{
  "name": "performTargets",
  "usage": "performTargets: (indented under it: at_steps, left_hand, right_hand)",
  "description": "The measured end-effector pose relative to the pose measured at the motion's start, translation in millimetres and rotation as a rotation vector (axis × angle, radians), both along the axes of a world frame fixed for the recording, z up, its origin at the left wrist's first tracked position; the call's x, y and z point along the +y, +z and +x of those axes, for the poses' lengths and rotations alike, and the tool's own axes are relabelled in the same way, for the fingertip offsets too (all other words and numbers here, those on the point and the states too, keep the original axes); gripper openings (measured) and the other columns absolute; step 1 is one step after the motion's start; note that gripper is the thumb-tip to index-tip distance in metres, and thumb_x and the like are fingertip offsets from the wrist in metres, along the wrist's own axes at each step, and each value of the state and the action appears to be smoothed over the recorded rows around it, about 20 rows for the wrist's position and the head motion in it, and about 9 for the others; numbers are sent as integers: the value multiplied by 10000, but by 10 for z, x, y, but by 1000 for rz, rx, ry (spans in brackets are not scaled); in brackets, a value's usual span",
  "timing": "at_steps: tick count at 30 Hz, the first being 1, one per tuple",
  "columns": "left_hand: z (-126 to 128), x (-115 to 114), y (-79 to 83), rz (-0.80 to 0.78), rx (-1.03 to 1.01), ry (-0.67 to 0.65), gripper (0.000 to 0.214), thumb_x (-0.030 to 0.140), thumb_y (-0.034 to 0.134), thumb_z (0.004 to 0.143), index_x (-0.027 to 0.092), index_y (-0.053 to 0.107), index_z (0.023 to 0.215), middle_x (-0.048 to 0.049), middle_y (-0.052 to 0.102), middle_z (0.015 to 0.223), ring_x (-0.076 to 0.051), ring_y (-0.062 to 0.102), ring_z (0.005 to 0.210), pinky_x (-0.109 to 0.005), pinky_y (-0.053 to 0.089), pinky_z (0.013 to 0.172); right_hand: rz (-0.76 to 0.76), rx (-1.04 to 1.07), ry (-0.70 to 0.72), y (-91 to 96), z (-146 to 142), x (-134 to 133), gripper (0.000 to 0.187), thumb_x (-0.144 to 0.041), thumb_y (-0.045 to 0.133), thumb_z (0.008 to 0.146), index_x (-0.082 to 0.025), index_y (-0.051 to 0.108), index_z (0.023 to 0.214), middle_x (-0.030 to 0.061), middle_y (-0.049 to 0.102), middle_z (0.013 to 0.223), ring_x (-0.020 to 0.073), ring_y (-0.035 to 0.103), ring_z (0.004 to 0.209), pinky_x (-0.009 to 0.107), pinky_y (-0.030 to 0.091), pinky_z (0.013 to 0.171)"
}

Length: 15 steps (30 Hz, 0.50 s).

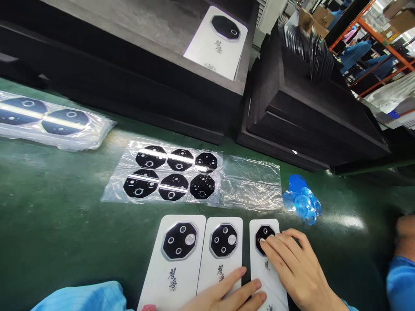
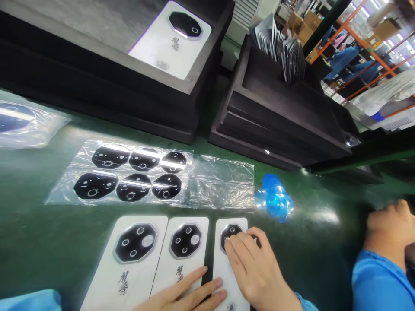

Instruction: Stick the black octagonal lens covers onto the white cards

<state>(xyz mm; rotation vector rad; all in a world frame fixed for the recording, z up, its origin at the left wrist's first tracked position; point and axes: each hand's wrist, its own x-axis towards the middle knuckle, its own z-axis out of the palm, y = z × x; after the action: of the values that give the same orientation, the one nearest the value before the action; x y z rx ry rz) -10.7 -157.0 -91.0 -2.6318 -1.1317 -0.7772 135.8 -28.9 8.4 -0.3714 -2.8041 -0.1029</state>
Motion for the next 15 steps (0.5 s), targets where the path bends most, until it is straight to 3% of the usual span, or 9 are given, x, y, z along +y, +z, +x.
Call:
performTargets:
  at_steps: [3,7,11,15]
  left_hand:
    - [-20,4,3,-13,-7,-38,310,230,394,994,315,599,1210,90,545,1324,-133,473,1236,-332,401,1029]
    - [-101,33,167,-36,-53,-53,316,196,369,1003,294,598,1198,71,602,1252,-135,531,1167,-330,409,993]
    - [-130,39,276,-56,-159,-44,347,130,301,1011,207,604,1161,72,633,1208,-89,529,1141,-272,389,1010]
    - [-77,7,266,-107,-170,-87,348,91,298,996,146,638,1047,43,692,1042,-85,581,1004,-237,359,1039]
  right_hand:
    - [-80,99,-55,91,18,11,257,-38,392,943,-130,630,911,53,673,785,155,607,739,332,480,730]
    - [-215,176,-170,157,0,-64,162,-62,480,918,-156,605,961,50,648,809,155,613,769,275,523,683]
    - [-337,179,-145,28,-151,-242,154,-68,453,933,-147,585,933,53,633,797,138,606,752,241,535,669]
    - [-313,148,-44,-152,-320,-380,167,-24,449,915,-114,589,902,74,609,796,150,578,756,283,518,680]
